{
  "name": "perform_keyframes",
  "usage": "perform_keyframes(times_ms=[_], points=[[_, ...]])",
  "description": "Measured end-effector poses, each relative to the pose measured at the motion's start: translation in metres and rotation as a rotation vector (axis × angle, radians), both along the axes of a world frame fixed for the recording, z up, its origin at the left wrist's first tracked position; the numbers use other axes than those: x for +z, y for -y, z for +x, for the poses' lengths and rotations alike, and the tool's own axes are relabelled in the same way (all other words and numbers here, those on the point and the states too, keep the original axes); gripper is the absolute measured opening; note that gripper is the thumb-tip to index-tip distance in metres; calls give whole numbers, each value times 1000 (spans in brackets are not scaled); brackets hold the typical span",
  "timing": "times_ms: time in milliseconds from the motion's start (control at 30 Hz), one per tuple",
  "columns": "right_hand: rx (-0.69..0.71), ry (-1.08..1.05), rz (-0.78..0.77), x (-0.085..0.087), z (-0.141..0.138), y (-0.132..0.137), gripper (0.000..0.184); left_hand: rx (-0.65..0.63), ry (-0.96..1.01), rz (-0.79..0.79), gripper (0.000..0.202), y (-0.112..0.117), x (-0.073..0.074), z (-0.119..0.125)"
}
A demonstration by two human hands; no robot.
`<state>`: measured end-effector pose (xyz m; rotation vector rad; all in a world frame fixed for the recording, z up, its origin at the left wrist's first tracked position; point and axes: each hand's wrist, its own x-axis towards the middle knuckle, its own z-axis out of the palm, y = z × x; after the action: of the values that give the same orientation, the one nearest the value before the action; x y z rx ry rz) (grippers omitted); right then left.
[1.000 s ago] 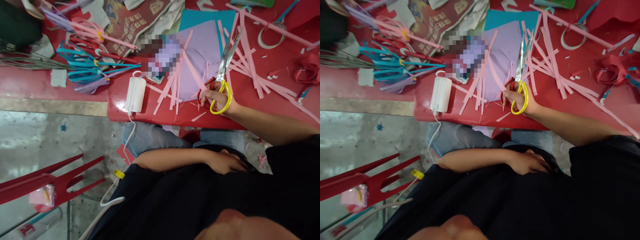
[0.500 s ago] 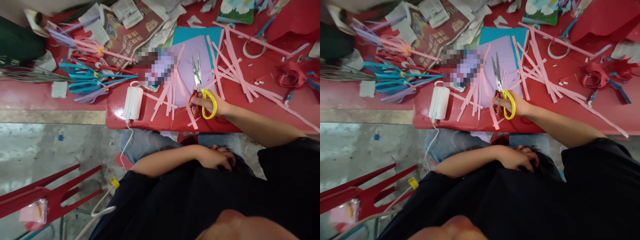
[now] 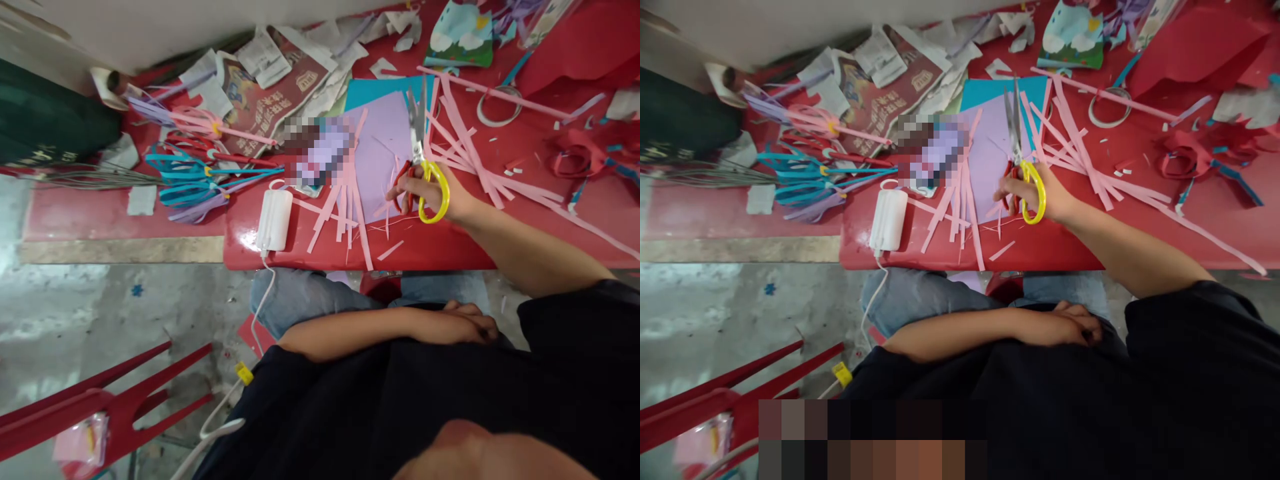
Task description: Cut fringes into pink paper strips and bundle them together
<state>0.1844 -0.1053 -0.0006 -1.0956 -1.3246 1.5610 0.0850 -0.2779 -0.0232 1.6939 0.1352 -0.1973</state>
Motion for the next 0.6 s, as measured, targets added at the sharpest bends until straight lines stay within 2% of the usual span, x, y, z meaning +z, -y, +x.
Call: perform_keyframes(times_ms=[100, 167, 200, 300, 333, 400, 500, 600], points=[[-189, 66, 55, 3, 17, -18, 42, -189, 157, 69, 29, -17, -5, -8], [-314, 251, 79, 8, 33, -29, 40, -235, 215, 102, 26, -27, -8, -12], [-373, 413, 92, 11, 43, -34, 39, -242, 235, 98, 25, -29, -10, -12], [-528, 1094, 154, 22, 68, -44, 39, -259, 286, -12, 25, -26, -16, -7], [-537, 1258, 139, 24, 74, -46, 40, -264, 293, -68, 25, -22, -18, -3], [-509, 1440, 63, 25, 83, -49, 42, -236, 272, -153, 26, -14, -19, 5], [-450, 1491, 1, 22, 87, -52, 42, -159, 205, -166, 26, -5, -17, 13], [-432, 1512, 16, 15, 86, -56, 43, -130, 221, -38, 22, -2, -13, 13]])
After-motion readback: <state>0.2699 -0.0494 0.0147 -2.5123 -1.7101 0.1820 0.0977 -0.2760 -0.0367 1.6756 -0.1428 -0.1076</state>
